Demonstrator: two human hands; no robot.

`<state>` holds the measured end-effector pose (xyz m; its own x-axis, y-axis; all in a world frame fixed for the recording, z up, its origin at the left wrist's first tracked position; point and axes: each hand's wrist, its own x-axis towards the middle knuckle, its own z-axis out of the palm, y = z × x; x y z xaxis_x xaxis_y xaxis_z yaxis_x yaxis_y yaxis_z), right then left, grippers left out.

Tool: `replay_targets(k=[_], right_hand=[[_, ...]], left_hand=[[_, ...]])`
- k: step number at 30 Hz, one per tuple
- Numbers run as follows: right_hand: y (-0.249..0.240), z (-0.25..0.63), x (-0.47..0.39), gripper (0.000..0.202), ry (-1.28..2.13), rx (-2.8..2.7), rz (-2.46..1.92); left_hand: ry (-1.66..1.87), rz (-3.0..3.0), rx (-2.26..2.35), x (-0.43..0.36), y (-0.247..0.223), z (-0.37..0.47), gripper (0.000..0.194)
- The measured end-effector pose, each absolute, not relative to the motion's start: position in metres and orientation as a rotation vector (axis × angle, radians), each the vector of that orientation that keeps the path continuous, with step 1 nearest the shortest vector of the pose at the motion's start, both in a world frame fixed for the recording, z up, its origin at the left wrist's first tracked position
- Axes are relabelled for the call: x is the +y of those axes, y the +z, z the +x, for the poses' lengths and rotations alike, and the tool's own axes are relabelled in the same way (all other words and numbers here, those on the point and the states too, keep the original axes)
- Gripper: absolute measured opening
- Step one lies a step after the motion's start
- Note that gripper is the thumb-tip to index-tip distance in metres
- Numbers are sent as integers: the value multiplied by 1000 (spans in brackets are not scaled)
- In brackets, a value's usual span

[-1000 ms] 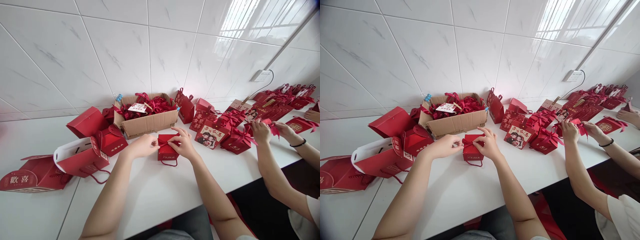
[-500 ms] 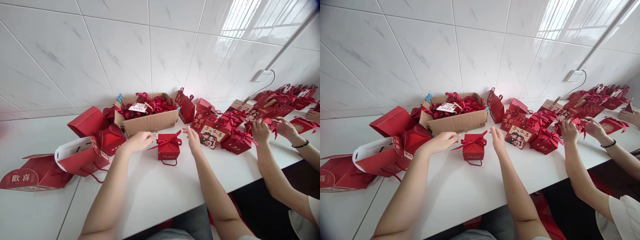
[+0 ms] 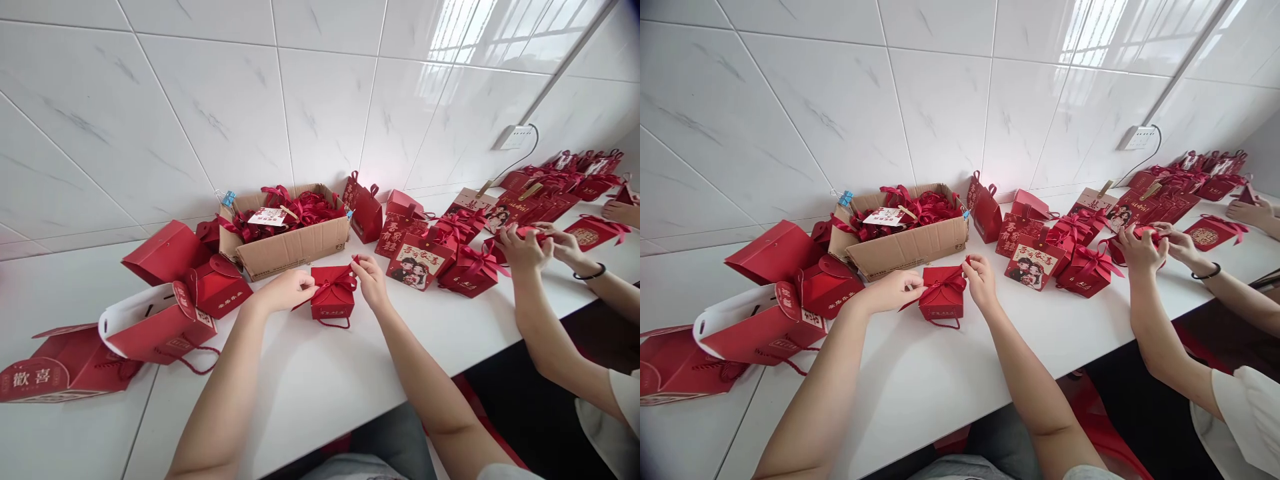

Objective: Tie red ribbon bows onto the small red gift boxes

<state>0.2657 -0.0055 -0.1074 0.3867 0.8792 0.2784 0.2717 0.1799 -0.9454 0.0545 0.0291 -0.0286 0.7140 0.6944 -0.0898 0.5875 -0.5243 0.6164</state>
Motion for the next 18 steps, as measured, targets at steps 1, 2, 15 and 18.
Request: replay_targets(k=[1,2,15,18], right_hand=[[-108,267,-5,37,591,-1126,-1376],[-107,268,-6,36,577,-1101,-1392],[-85,246,-33,13,46,-1807,-1412],[-83,246,-32,12,172,-1804,-1450]], left_hand=[[233,2287,982,29,-29,54,36],[250,2287,1001,29,-29,54,37],[423,2226,1043,32,-29,45,28],[363,2196,1049,31,-29,46,28]])
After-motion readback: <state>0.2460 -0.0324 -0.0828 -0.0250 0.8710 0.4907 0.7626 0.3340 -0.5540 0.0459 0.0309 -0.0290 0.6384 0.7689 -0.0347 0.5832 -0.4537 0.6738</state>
